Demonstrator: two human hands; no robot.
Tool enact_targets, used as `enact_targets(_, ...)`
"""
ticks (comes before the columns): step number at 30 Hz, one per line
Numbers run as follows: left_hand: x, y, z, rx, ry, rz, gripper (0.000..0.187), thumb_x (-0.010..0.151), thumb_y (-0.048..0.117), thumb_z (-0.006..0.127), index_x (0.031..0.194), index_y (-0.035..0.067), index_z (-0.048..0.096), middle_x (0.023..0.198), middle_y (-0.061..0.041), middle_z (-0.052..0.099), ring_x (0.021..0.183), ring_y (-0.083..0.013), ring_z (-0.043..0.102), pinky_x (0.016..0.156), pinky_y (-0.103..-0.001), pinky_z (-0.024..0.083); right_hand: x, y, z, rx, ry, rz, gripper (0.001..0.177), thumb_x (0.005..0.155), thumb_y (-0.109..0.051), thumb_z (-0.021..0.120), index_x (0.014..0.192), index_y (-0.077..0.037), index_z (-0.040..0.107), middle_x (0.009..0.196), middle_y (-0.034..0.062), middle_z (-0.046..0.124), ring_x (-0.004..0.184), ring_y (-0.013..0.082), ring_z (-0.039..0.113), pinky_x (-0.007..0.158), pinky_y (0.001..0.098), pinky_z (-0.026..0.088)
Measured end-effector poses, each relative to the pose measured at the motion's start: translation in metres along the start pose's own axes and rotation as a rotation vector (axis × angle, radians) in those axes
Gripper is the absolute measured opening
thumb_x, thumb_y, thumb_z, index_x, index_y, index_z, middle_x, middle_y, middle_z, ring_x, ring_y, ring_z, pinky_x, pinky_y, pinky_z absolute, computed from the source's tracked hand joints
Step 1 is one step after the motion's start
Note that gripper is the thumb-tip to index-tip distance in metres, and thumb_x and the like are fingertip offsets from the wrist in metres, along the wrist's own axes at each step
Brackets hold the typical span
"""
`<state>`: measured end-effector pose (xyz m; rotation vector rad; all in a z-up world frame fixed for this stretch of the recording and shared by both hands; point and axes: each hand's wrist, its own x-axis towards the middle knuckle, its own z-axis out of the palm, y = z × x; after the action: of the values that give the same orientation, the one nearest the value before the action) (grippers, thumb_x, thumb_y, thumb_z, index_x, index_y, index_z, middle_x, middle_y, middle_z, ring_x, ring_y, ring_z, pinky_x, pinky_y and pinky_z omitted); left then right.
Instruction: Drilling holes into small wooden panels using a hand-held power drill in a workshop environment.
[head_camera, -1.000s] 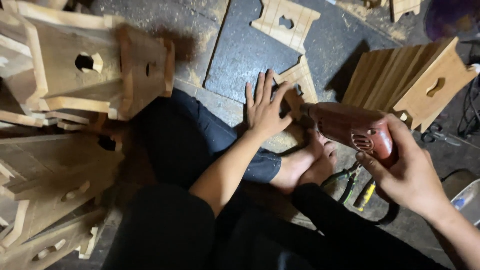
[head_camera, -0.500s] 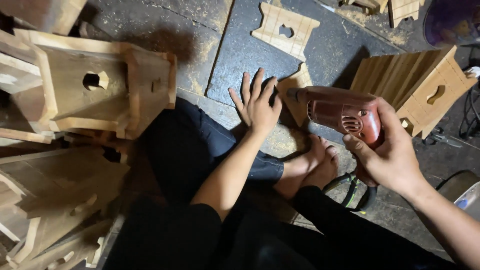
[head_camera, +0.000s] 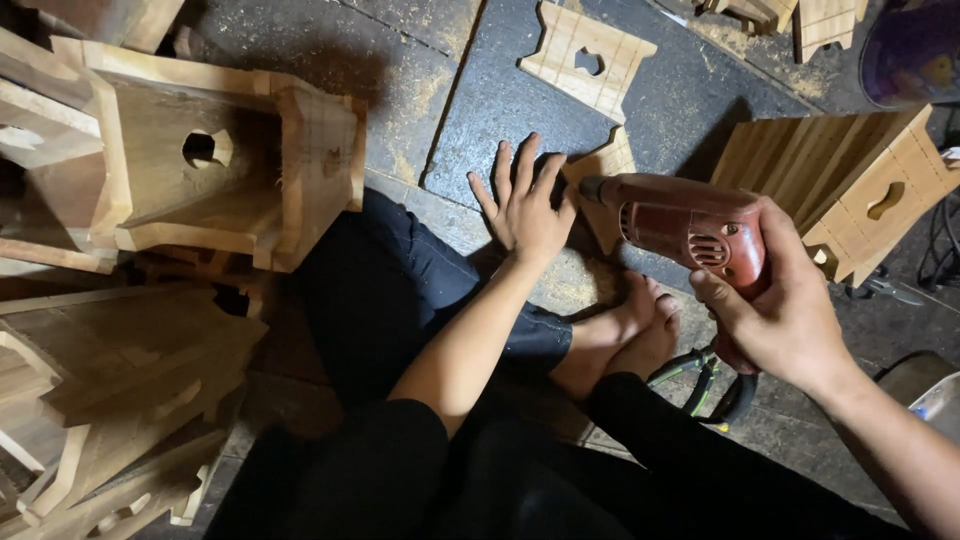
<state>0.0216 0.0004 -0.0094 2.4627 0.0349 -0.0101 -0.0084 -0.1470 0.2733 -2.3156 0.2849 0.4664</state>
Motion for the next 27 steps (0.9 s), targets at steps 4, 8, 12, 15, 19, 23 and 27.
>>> enact_targets(4,0.003,0.002,-0.001,-0.035,0.057,0.007,0.032,0.093,0.041,0.069,0.124,0.037,0.076,0.162,0.009,0.049,0.162,-0.0282,0.030,0.130,-0.065,-0.005,0.001,-0.010,0.000,0.002,-0.083,0.036,0.073,0.087,-0.001,0.069,0.154,-0.001,0.038,0.137,0.0224,0.060,0.102,0.0346,0.072,0.094,0.0451,0.064)
enact_targets(8,0.001,0.000,-0.002,0.044,-0.083,-0.005,0.066,0.070,0.030,0.091,0.132,0.039,0.072,0.168,0.011,0.039,0.164,-0.0282,0.020,0.130,-0.066,-0.007,0.004,-0.026,0.004,-0.277,-0.113,0.292,0.094,0.089,-0.007,0.076,0.169,-0.014,0.026,0.088,0.0215,0.078,0.040,0.0268,0.063,0.046,0.0424,0.061)
enact_targets(12,-0.003,-0.003,-0.004,0.181,-0.265,0.058,0.080,0.086,0.069,0.073,0.157,0.037,0.052,0.178,0.004,0.008,0.166,-0.0328,-0.004,0.125,-0.072,-0.014,0.010,-0.031,0.010,-0.333,-0.106,0.390,0.094,0.086,-0.016,0.077,0.167,-0.022,0.031,0.093,0.0207,0.078,0.066,0.0389,0.074,0.070,0.0462,0.056)
enact_targets(15,-0.002,-0.003,-0.004,0.198,-0.281,0.063,0.086,0.085,0.074,0.072,0.159,0.038,0.049,0.179,0.003,0.004,0.165,-0.0337,-0.008,0.124,-0.073,-0.016,0.010,-0.030,0.009,-0.265,-0.123,0.308,0.091,0.088,-0.008,0.076,0.166,-0.015,0.029,0.086,0.0200,0.078,0.048,0.0286,0.068,0.050,0.0422,0.057)
enact_targets(19,0.001,-0.002,-0.002,0.169,-0.213,0.062,0.075,0.092,0.074,0.059,0.155,0.034,0.056,0.178,0.003,0.012,0.166,-0.0334,-0.004,0.124,-0.072,-0.016,0.007,-0.027,0.004,-0.257,-0.085,0.234,0.088,0.088,-0.014,0.075,0.166,-0.016,0.033,0.104,0.0141,0.077,0.054,0.0253,0.062,0.056,0.0410,0.053)
enact_targets(23,0.000,-0.004,-0.009,0.155,-0.278,0.079,0.082,0.088,0.072,0.066,0.158,0.033,0.051,0.177,0.007,0.015,0.165,-0.0342,-0.003,0.124,-0.073,-0.014,-0.005,-0.027,-0.003,-0.189,-0.097,0.142,0.076,0.088,-0.007,0.073,0.156,-0.008,0.038,0.129,0.0232,0.069,0.059,0.0297,0.072,0.054,0.0444,0.067)
enact_targets(27,0.005,-0.001,-0.029,0.260,-0.455,0.203,0.100,0.093,0.061,0.077,0.171,0.039,0.018,0.178,0.011,0.006,0.163,-0.0365,-0.009,0.118,-0.078,-0.016,-0.017,-0.012,-0.011,-0.056,-0.029,0.084,0.075,0.086,-0.007,0.070,0.155,0.001,0.041,0.133,0.0209,0.063,0.105,0.0330,0.067,0.093,0.0413,0.053)
